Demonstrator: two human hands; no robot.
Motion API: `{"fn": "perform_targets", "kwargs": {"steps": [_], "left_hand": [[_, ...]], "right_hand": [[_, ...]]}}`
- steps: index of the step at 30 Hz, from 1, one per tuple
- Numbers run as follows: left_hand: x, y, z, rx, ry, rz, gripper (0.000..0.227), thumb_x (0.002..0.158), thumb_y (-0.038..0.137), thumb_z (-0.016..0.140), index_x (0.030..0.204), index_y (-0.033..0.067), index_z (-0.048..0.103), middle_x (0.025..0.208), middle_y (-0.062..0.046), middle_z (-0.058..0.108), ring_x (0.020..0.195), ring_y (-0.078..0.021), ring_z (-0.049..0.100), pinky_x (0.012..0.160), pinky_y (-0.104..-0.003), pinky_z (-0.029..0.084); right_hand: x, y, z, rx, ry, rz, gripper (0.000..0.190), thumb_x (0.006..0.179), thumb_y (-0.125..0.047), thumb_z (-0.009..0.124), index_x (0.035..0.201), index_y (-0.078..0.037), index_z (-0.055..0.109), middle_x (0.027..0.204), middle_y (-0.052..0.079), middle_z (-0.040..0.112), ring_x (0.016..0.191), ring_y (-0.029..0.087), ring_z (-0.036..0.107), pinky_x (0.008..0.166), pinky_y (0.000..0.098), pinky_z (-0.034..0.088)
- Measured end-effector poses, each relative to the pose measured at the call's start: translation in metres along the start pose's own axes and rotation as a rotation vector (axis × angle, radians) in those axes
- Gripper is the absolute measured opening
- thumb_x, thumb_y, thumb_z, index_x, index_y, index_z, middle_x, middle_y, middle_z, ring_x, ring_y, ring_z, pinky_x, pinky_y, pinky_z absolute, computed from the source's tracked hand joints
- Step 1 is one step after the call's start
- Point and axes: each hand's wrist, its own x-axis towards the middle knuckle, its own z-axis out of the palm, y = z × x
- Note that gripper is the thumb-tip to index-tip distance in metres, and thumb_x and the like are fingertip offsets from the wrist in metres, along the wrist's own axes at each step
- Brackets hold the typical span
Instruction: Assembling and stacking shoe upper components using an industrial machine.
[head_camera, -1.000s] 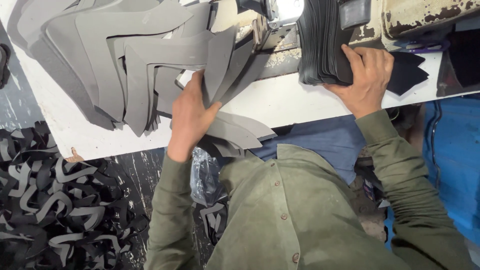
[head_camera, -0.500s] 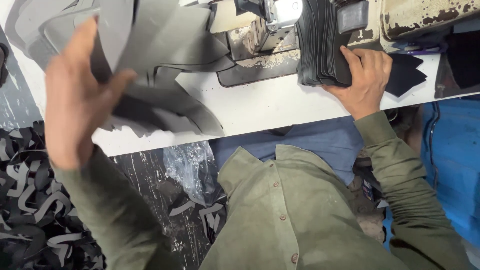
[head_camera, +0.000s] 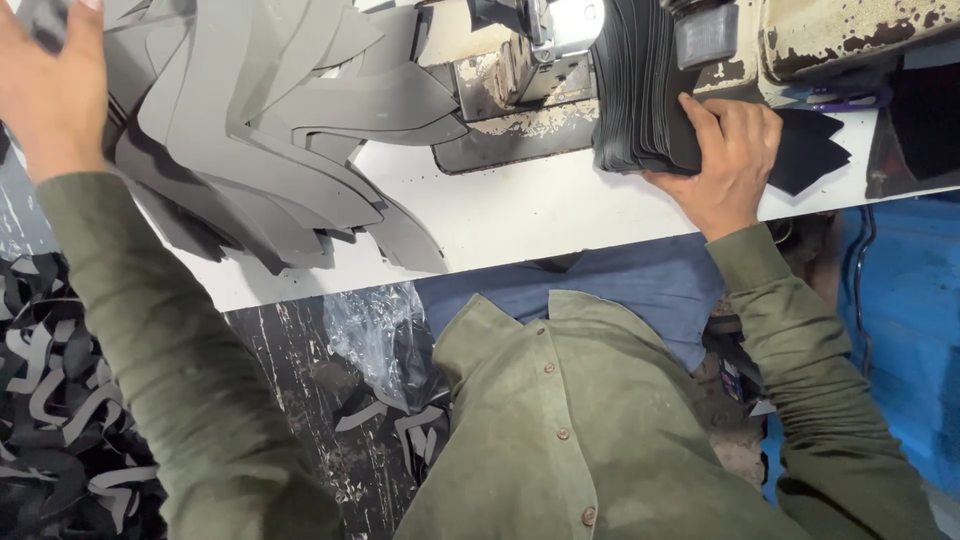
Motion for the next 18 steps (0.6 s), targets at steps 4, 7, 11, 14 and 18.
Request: {"fn": "perform_targets", "kwargs": {"steps": [4,7,11,14,18], "left_hand": [[-0.008,0.009,-0.001,0.190,-0.005,-0.072,0.055,0.102,0.045,0.063,0.145,0.0108,0.061,0.137,-0.021,0.058,0.128,-0.0420,0.044,0.107,-0.053,0.037],[-0.017,0.040,0.006,0.209,-0.009,-0.166,0.057,0.103,0.054,0.063,0.142,0.0122,0.059,0.128,-0.022,0.059,0.121,-0.0441,0.042,0.104,-0.054,0.038],[-0.031,0.014,0.023,0.386,0.004,-0.183,0.053,0.106,0.056,0.059,0.132,0.0108,0.064,0.135,-0.019,0.057,0.126,-0.0457,0.042,0.097,-0.064,0.040],[-0.057,0.030,0.034,0.458,0.033,-0.198,0.053,0.106,0.054,0.059,0.130,0.0077,0.064,0.138,-0.020,0.055,0.126,-0.0462,0.041,0.094,-0.066,0.040],[-0.088,0.063,0.033,0.424,0.042,-0.296,0.055,0.105,0.054,0.056,0.132,0.0060,0.062,0.144,-0.018,0.052,0.131,-0.0434,0.041,0.102,-0.063,0.039]], "right_hand": [[-0.002,0.001,0.002,-0.007,0.002,-0.011,0.077,0.084,-0.050,0.092,0.139,-0.003,0.066,0.121,0.011,0.061,0.117,0.030,0.055,0.113,0.0505,0.038],[-0.005,0.004,0.002,0.019,-0.011,-0.002,0.075,0.083,-0.047,0.091,0.139,-0.004,0.067,0.121,0.011,0.061,0.118,0.031,0.055,0.108,0.0476,0.038],[-0.007,0.008,0.008,-0.020,0.013,-0.040,0.070,0.088,-0.049,0.089,0.137,-0.003,0.066,0.122,0.012,0.060,0.118,0.030,0.055,0.109,0.0475,0.036],[-0.016,0.017,0.015,-0.045,0.009,-0.057,0.068,0.085,-0.046,0.085,0.137,-0.004,0.067,0.119,0.011,0.059,0.115,0.029,0.054,0.109,0.0465,0.036],[-0.010,0.013,0.008,-0.105,0.036,-0.143,0.068,0.090,-0.049,0.087,0.131,0.000,0.065,0.122,0.012,0.059,0.116,0.030,0.052,0.106,0.0446,0.035]]}}
